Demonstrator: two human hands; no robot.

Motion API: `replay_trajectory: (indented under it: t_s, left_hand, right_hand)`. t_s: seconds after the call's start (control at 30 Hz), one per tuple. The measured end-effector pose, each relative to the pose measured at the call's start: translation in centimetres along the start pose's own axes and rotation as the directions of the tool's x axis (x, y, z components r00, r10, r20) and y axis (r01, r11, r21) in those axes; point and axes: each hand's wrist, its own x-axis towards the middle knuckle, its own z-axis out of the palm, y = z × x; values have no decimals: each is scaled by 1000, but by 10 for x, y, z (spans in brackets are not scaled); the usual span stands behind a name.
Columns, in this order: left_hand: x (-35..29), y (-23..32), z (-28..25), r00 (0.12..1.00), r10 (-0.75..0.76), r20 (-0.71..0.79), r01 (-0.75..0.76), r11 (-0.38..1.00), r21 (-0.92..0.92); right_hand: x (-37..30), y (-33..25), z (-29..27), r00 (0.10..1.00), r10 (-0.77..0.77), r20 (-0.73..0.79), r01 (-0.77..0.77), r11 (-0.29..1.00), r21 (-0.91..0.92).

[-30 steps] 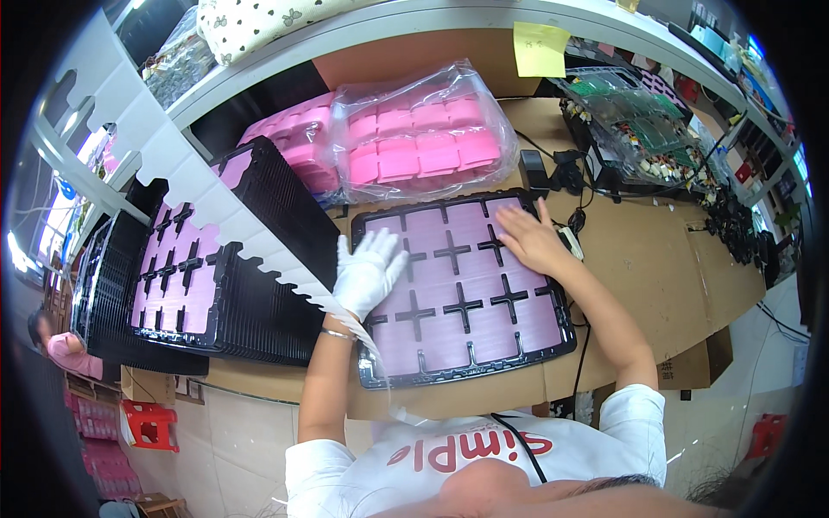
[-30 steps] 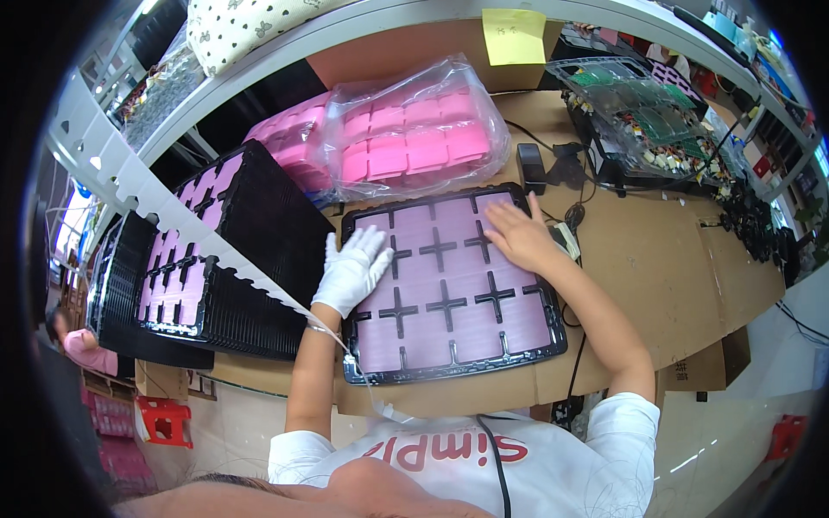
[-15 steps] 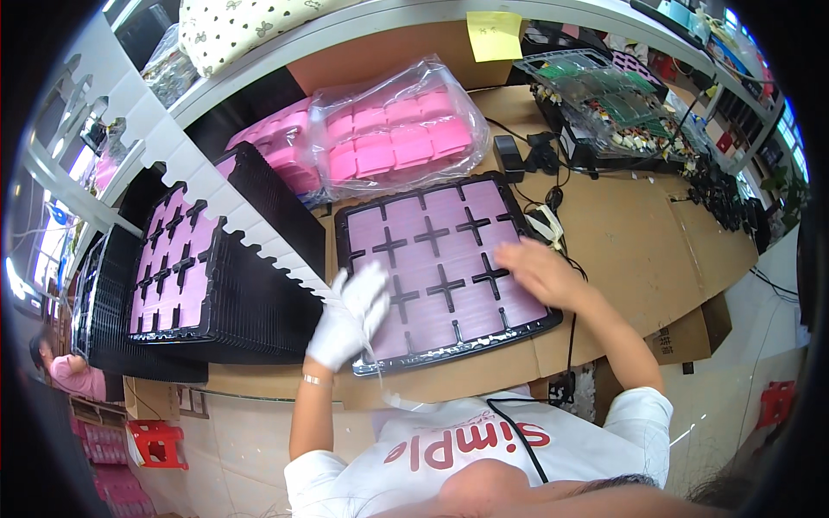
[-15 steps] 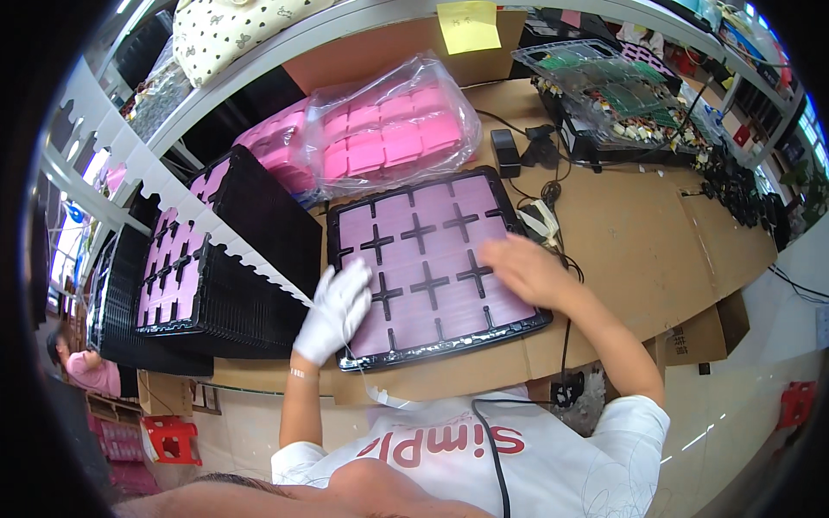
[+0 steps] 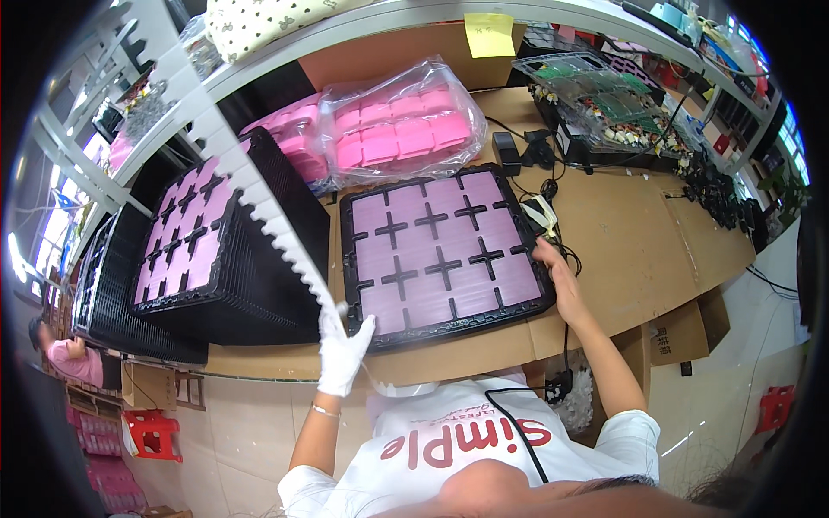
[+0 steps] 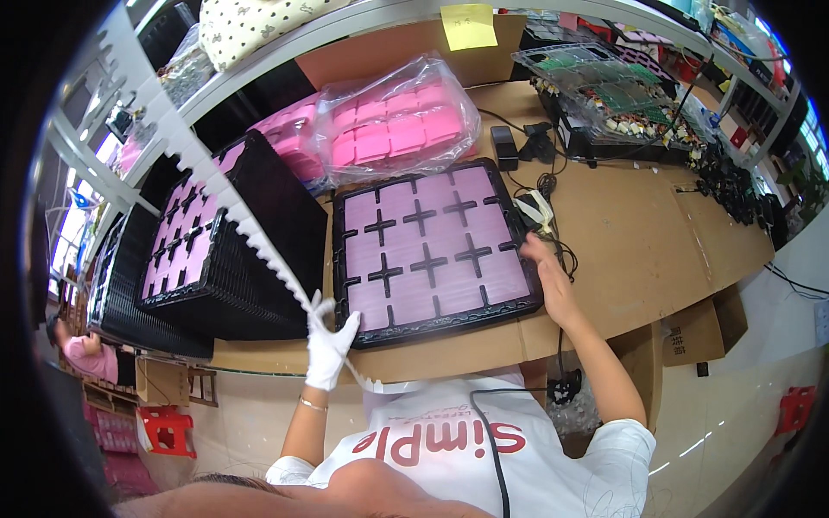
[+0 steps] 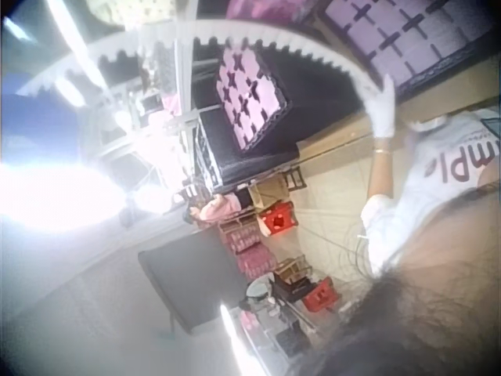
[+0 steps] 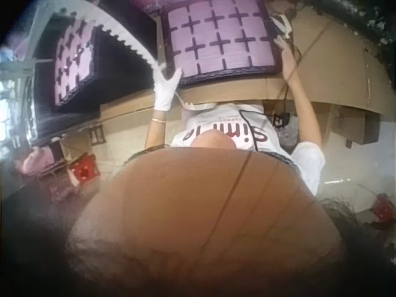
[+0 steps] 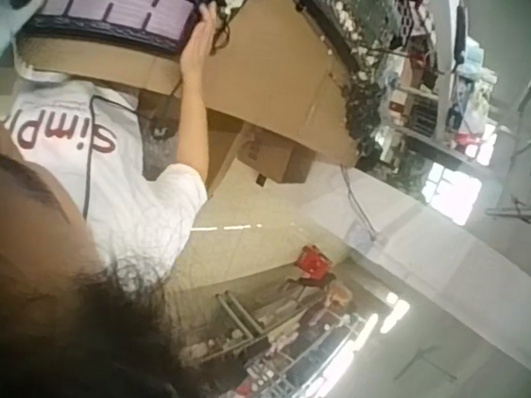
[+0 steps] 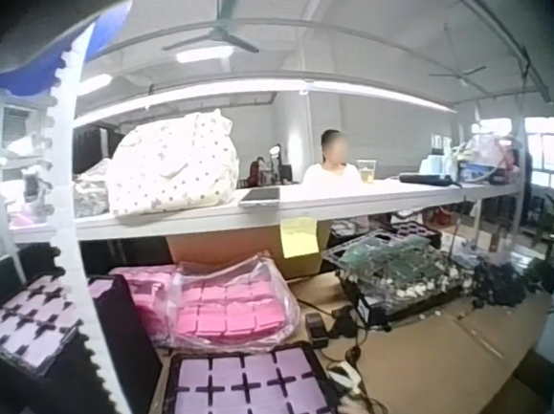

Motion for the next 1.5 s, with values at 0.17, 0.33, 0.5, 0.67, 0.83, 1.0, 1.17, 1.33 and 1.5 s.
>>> replay_trajectory:
  t_s: [0.17, 0.33, 0.5, 0.67, 0.83, 1.0, 1.17, 1.33, 1.5]
  left_hand:
    - [9, -20, 11, 760, -373, 532, 649, 478, -591]
    - [-6, -22, -9, 784, -295, 547, 618, 463, -636]
    - [-14, -6, -21, 899, -345, 268, 371, 927, -50]
    - [6, -22, -26, 904, -169, 393, 289, 918, -271]
    - [26, -9, -32, 872, -380, 307, 488, 648, -585]
    - [37, 55, -66, 872, -314, 376, 490, 556, -671]
    - [76, 63, -118, 989, -67, 131, 132, 796, -591]
    - [137, 59, -266, 971, -87, -221, -19, 899, -439]
    - [166, -62, -394, 901, -402, -162, 267, 810, -523]
  right_hand:
    - [3, -4, 18, 904, 427, 5, -366, 768, 525]
    - [-27, -10, 31, 882, 471, 1, -415, 776, 475]
    - [-44, -20, 39, 926, 378, -15, -327, 819, 471]
    - [-44, -12, 38, 949, 314, -23, -270, 849, 453]
    - [-46, -7, 39, 949, 313, -35, -246, 808, 536]
    - [-44, -2, 36, 956, 295, -10, -245, 814, 526]
    - [-42, -22, 33, 958, 278, -73, -224, 882, 414]
    - [-43, -32, 26, 978, 172, -119, -124, 935, 333]
    - [-36, -39, 37, 972, 208, -109, -173, 948, 268]
